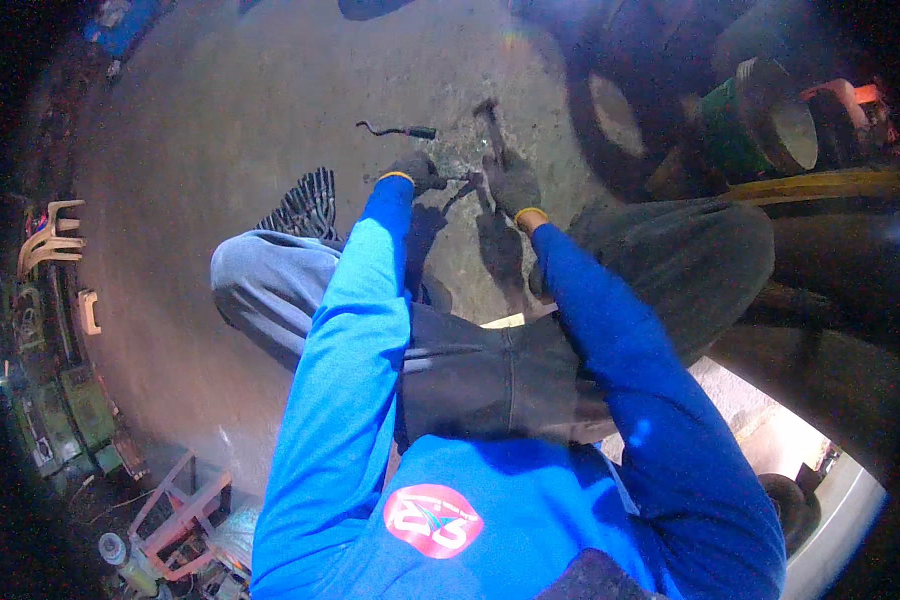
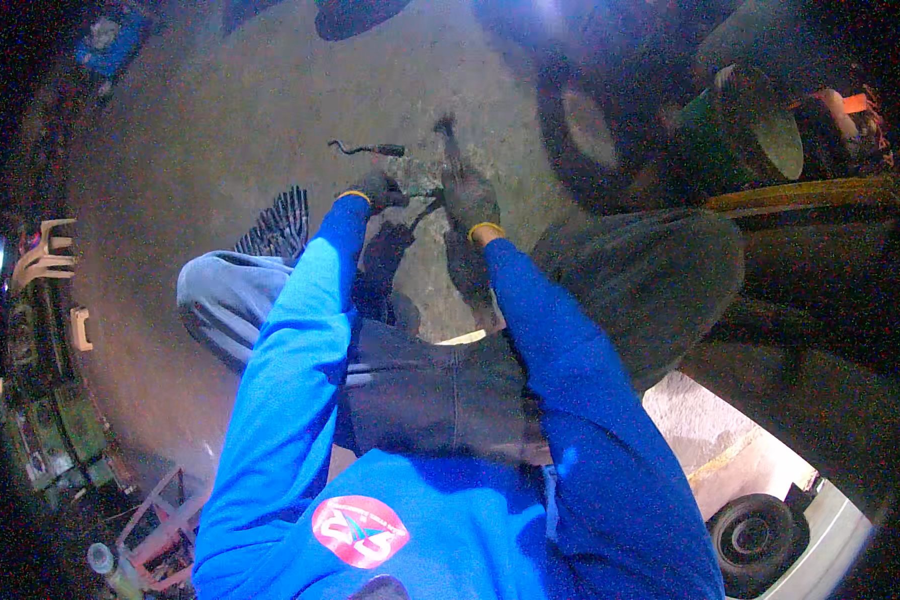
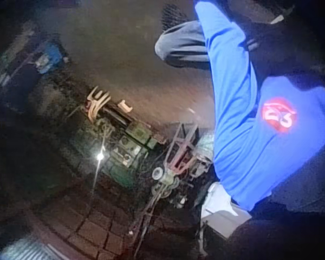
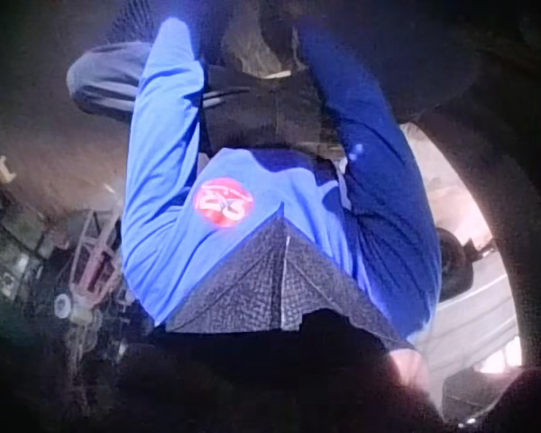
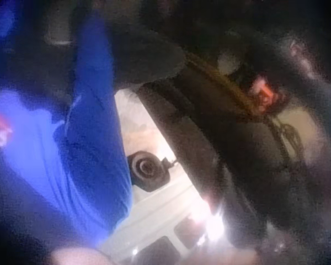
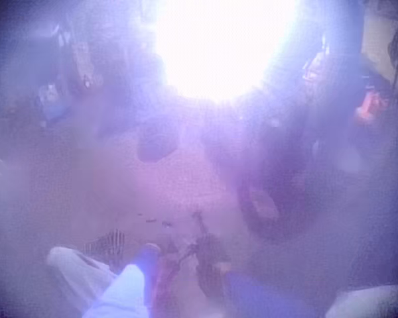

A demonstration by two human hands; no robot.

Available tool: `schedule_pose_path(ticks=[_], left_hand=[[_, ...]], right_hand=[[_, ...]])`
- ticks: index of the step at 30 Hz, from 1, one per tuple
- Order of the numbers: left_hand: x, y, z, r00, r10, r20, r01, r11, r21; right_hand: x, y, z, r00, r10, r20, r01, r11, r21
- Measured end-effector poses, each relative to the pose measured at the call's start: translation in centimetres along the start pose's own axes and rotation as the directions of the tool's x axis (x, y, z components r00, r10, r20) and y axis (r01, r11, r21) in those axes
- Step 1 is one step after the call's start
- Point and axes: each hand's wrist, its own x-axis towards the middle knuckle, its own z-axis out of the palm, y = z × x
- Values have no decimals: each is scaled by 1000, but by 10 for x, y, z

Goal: The person sits on the floor and uses a welding torch to join two metal pieces. They repeatedly position the parts, apply the torch to create welds, and inspect the joints.

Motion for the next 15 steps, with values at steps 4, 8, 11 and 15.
schedule_pose_path(ticks=[4,8,11,15], left_hand=[[3,17,0,1000,5,27,-6,999,39],[-3,22,-5,998,15,58,-24,987,156],[-1,24,-4,997,17,79,-25,994,108],[10,8,7,997,79,-19,-77,994,81]], right_hand=[[-5,16,8,995,-74,-70,75,997,3],[-27,31,12,965,27,260,48,960,-277],[-27,19,-1,966,100,240,-40,969,-243],[-29,9,0,999,26,23,-26,1000,17]])
